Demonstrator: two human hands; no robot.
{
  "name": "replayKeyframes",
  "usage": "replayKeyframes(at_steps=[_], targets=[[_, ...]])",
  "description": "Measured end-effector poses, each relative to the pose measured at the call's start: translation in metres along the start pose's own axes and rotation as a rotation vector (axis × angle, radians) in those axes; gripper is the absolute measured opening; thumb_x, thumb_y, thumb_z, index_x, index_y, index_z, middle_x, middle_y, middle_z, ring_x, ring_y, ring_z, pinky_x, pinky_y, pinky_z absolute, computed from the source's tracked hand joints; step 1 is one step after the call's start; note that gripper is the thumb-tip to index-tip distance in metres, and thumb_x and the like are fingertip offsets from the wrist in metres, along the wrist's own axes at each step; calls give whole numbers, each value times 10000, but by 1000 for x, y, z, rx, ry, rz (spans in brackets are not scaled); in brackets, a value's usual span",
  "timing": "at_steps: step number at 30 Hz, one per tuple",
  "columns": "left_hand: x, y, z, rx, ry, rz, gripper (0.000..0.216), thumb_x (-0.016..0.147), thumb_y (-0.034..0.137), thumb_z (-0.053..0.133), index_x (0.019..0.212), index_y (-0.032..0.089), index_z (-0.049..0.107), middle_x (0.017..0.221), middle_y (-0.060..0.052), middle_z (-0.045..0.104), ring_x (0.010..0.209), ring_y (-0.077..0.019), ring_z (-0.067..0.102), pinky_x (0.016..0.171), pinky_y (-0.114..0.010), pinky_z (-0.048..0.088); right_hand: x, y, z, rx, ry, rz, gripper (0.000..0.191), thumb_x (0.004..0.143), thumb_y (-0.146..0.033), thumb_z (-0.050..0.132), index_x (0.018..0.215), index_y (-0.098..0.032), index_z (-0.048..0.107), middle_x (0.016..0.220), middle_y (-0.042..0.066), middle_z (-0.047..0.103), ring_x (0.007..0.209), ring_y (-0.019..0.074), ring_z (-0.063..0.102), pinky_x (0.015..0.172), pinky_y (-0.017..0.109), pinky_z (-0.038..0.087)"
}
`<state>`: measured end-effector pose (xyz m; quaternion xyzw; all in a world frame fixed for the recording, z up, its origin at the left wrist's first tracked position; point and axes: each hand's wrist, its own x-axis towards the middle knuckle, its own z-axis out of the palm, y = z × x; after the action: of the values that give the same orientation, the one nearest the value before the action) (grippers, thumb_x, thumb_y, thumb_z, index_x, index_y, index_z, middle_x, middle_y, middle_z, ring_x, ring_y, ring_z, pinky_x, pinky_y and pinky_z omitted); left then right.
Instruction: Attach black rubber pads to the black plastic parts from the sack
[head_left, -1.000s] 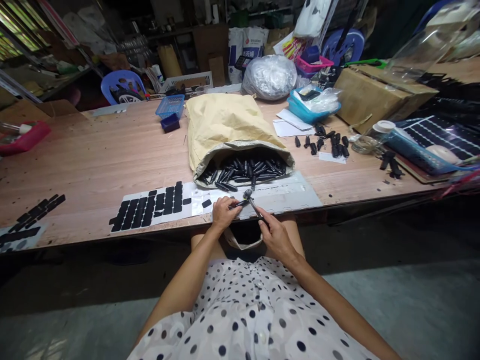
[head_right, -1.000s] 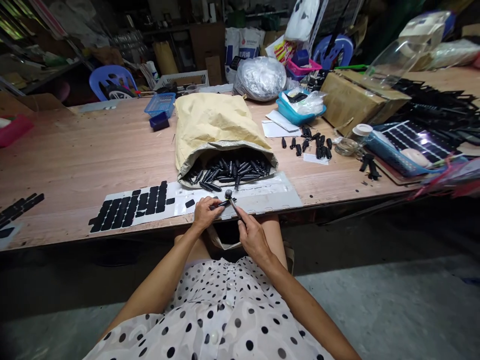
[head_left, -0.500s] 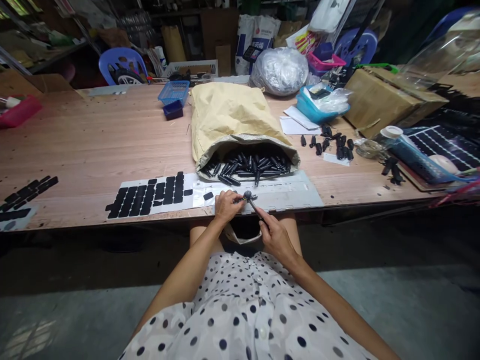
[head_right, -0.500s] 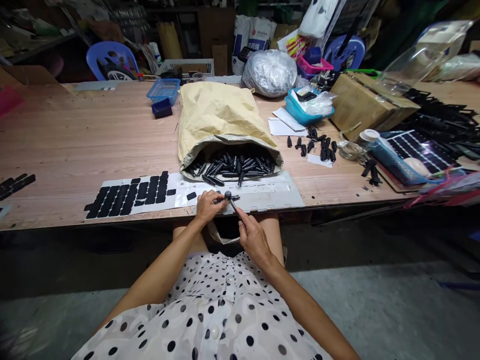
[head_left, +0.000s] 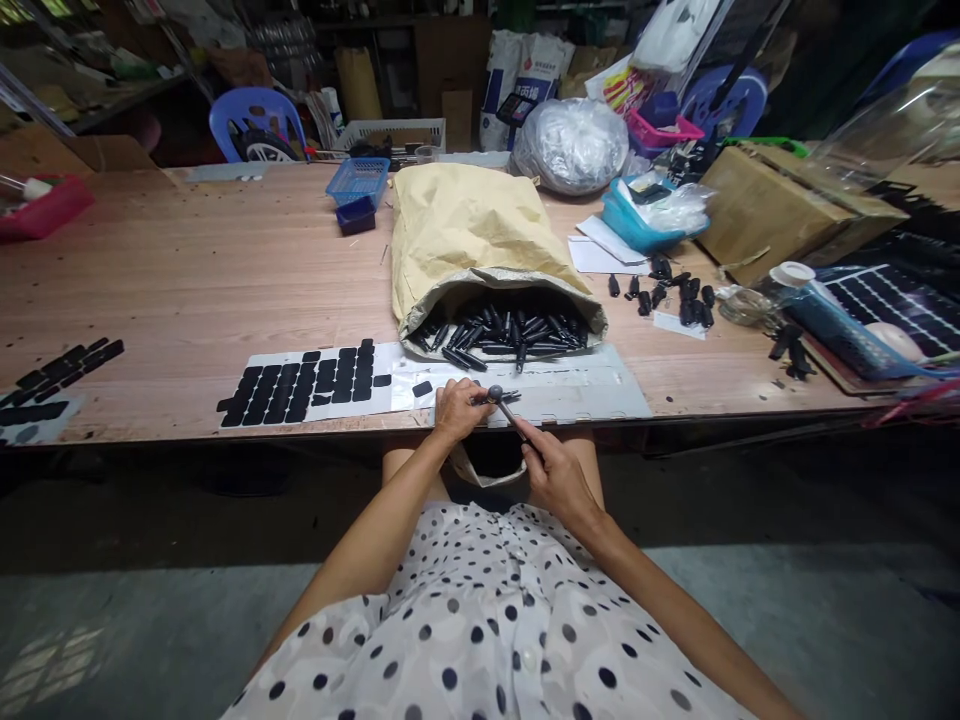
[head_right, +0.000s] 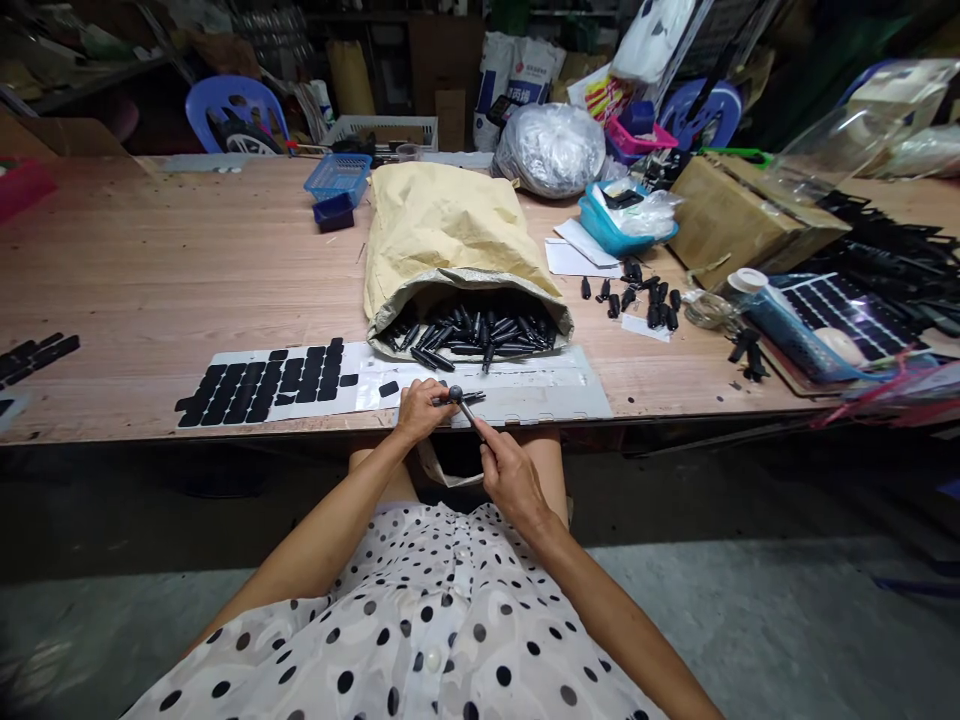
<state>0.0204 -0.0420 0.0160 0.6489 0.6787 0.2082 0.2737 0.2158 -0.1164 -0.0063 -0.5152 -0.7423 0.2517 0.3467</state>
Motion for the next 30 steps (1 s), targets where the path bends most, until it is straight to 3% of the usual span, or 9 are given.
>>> replayKeyframes(at_steps=[6, 12, 20, 26, 30], targets=[[2, -3, 1, -16, 8, 8, 139, 807, 315, 796, 943, 313, 825, 1012, -10, 732, 1071, -252, 568, 980, -411, 407, 5, -13, -6, 10, 125, -37, 489, 1023, -265, 429, 1486, -292, 584, 1207, 92, 740, 1110, 240, 693, 977, 381, 588], [3, -3, 2, 1, 13, -2, 146, 815, 311, 789, 955, 309, 830, 1016, -15, 742, 1067, -248, 574, 967, -403, 418, -1, 2, 5, -63, 40, 21, 497, 990, -236, 449, 1449, -300, 626, 1040, 91, 758, 946, 239, 722, 869, 364, 616], [2, -6, -3, 24, -12, 43, 240, 794, 322, 757, 1023, 320, 831, 1041, -21, 746, 1073, -270, 585, 983, -414, 454, 14, -8, -15, 109, 149, 70, 456, 973, -281, 503, 1394, -266, 677, 1346, 55, 720, 1263, 241, 658, 1117, 416, 529], [11, -10, -18, 60, -107, 81, 460, 688, 145, 646, 1088, 276, 831, 1003, -35, 751, 1034, -278, 631, 945, -372, 508, 4, -9, -21, 190, 187, 159, 450, 958, -312, 522, 1369, -257, 697, 1352, 48, 719, 1266, 234, 661, 1113, 406, 533], [24, -5, -27, -16, -105, 71, 472, 723, 121, 585, 1123, 211, 819, 1017, -50, 754, 955, -235, 675, 905, -325, 536, -4, -6, -23, 225, 194, 198, 452, 952, -309, 532, 1370, -255, 695, 1369, 44, 708, 1281, 230, 654, 1137, 396, 512]])
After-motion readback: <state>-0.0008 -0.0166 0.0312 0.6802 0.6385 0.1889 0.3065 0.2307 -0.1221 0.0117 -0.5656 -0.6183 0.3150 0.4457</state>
